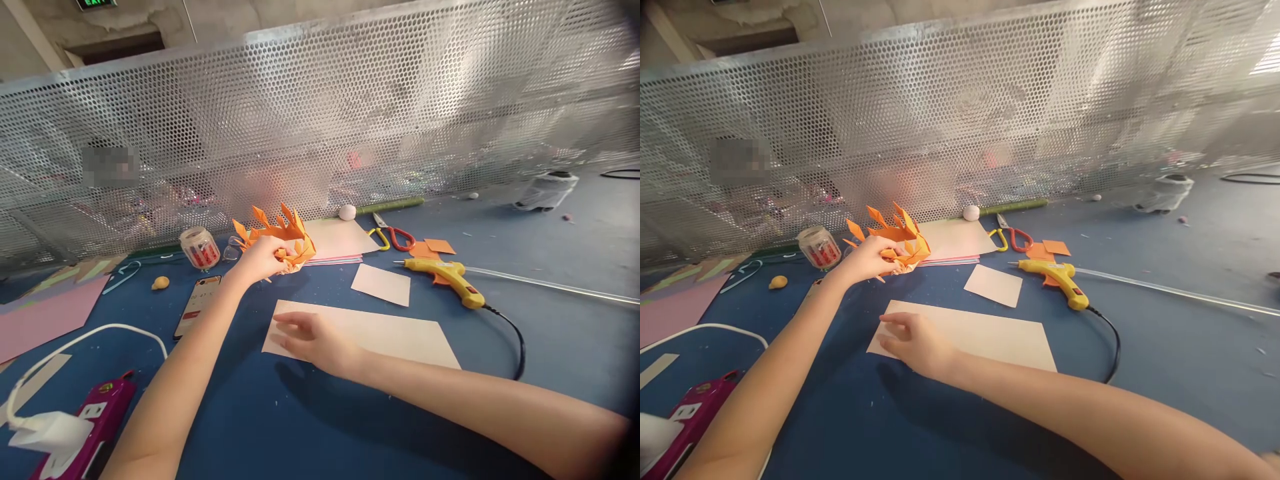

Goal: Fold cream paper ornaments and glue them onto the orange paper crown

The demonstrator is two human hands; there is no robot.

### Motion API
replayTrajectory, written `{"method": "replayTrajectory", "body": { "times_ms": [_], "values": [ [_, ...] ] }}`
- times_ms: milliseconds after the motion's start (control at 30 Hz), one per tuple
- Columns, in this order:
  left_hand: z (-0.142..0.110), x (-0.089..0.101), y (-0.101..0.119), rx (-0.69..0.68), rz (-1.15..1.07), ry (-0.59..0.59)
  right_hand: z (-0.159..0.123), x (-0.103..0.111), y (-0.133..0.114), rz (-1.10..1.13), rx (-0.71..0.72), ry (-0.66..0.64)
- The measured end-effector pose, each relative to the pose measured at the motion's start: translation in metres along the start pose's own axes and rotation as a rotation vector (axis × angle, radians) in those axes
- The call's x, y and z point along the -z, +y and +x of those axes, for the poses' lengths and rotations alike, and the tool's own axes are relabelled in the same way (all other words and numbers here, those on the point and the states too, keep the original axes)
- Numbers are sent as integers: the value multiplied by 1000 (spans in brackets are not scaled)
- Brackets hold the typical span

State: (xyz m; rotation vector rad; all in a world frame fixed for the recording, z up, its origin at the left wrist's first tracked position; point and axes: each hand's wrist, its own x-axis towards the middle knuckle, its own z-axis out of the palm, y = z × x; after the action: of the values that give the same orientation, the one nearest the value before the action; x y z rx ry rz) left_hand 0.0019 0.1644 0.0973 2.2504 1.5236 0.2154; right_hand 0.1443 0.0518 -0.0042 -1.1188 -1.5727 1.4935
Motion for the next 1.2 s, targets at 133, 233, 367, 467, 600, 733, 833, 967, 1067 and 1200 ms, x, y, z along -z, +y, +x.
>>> {"method": "replayTrajectory", "body": {
  "times_ms": [133,233,367,467,600,733,833,967,1067,1200],
  "values": [
    [1,-1,-3,15,38,-43,0,4,1,-222,72,-95],
    [2,0,-5,33,61,-79,-1,5,-1,-331,129,-114],
    [4,2,-10,41,81,-149,-2,5,-4,-464,176,-108],
    [4,5,-15,31,60,-206,-4,6,-5,-591,185,-67],
    [-1,15,-17,-36,-14,-239,-3,7,-4,-798,143,-4],
    [-9,28,-12,-53,-34,-183,-2,7,-2,-934,78,-13],
    [-14,34,-10,-39,-42,-147,-3,7,-4,-987,64,-40],
    [-17,40,-10,-37,-69,-22,-5,7,-7,-1019,85,-65],
    [-23,46,-7,-43,-89,98,-6,7,-9,-1024,103,-67],
    [-34,54,-1,-31,-91,164,-6,7,-8,-1028,125,-57]
  ]
}}
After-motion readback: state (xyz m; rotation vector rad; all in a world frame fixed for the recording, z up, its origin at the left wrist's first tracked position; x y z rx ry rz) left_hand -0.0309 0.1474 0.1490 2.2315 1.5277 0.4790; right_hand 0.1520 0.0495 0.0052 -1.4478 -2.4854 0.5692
